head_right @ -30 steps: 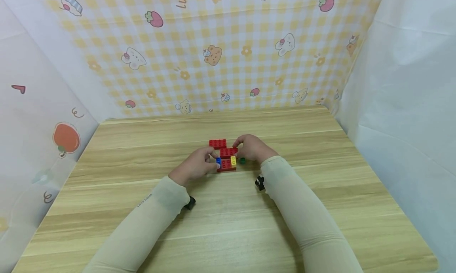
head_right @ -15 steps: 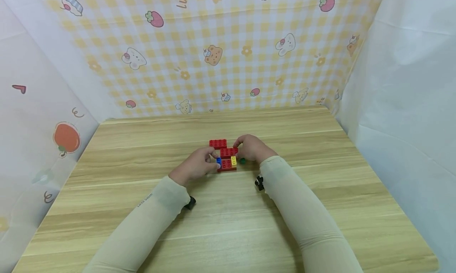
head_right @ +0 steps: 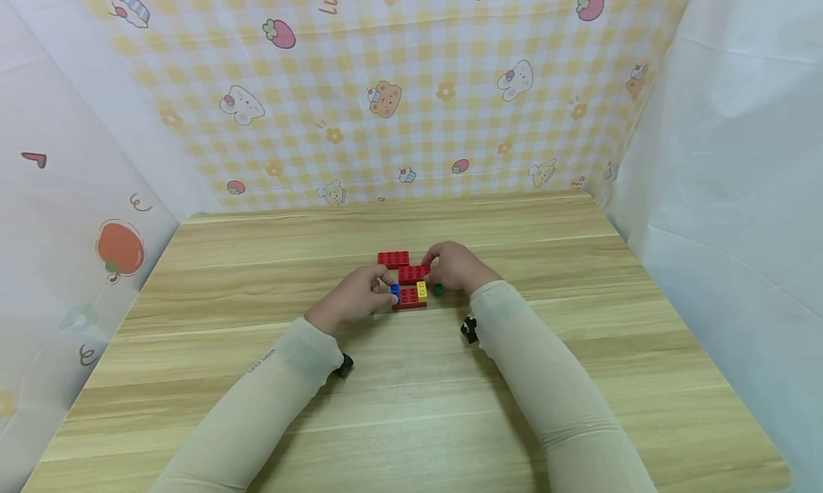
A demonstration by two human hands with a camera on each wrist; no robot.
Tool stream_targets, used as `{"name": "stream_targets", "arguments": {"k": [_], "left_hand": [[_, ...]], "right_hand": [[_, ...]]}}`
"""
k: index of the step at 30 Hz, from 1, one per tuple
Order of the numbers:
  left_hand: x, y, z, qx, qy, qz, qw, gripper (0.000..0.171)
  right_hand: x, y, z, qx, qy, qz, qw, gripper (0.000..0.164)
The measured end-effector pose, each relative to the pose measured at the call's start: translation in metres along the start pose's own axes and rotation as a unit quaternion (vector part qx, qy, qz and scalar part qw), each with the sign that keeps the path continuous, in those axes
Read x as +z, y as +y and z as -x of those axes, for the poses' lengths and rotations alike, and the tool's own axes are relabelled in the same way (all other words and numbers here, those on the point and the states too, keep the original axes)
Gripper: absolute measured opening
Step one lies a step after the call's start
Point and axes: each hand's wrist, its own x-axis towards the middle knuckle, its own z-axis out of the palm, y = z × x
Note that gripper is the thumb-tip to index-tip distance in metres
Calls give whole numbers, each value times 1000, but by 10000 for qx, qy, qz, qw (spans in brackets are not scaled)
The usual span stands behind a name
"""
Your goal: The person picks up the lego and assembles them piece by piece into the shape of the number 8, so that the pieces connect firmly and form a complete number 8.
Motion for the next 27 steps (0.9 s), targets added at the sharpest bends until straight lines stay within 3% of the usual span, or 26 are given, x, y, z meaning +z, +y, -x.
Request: {"name": "stream_targets", "arguments": {"k": [27], "left_hand": [[1, 1, 1, 63, 26, -84, 9999, 15]], "right_hand": [[-14, -1, 15, -95, 189, -142, 9997, 26]]}}
